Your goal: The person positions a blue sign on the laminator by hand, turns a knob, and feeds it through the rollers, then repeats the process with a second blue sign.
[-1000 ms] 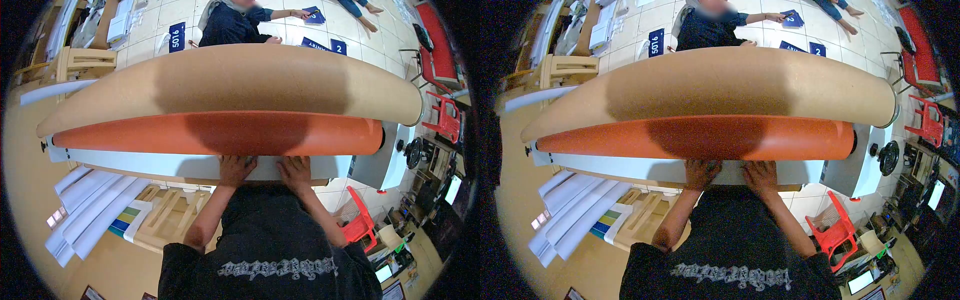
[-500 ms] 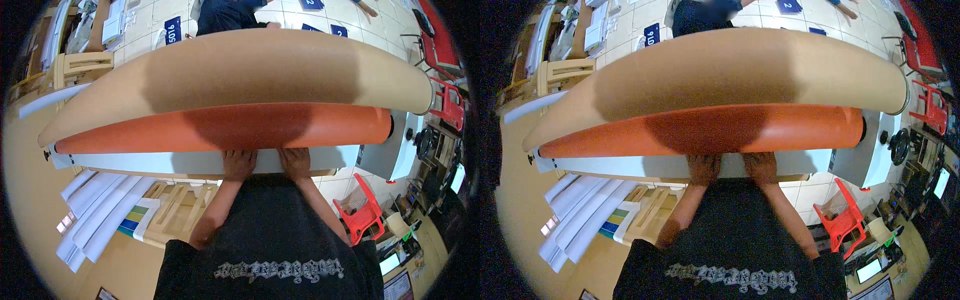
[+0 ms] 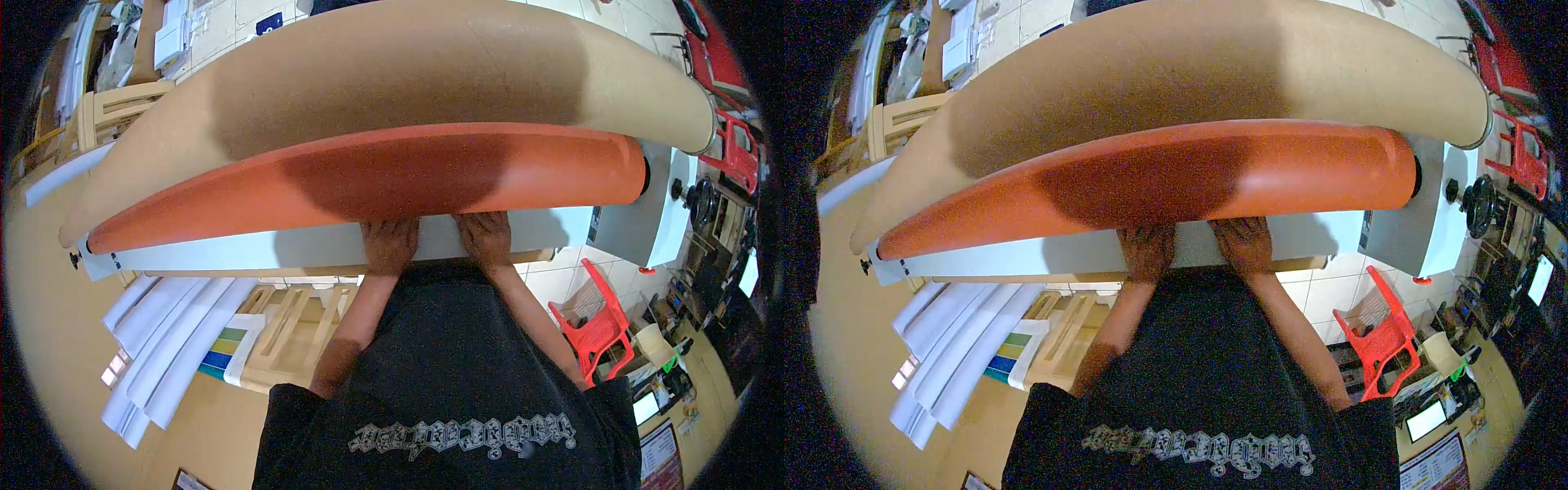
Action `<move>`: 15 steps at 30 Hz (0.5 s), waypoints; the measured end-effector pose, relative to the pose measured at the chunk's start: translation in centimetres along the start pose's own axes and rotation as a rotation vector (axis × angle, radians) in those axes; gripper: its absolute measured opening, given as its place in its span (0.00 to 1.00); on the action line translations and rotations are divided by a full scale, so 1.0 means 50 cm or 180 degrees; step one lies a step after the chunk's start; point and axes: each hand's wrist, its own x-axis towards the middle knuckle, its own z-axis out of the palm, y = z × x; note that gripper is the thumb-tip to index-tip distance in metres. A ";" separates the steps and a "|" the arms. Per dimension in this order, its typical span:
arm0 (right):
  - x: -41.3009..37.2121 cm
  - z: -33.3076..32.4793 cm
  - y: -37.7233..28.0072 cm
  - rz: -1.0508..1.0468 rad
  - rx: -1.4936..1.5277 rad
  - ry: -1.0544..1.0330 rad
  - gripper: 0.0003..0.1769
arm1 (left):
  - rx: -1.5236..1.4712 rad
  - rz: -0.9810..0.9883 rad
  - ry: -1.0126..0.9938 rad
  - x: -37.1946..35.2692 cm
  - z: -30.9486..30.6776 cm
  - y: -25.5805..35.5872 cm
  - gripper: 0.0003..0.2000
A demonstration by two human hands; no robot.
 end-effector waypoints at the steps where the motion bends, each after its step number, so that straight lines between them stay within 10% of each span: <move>1: -0.001 0.002 0.000 0.0004 -0.0003 0.0008 0.12 | 0.0000 0.0009 0.0002 -0.001 0.002 0.000 0.17; 15: -0.014 0.012 0.001 -0.0002 -0.0220 -0.0128 0.14 | -0.0225 -0.0124 -0.0266 -0.009 0.005 -0.005 0.14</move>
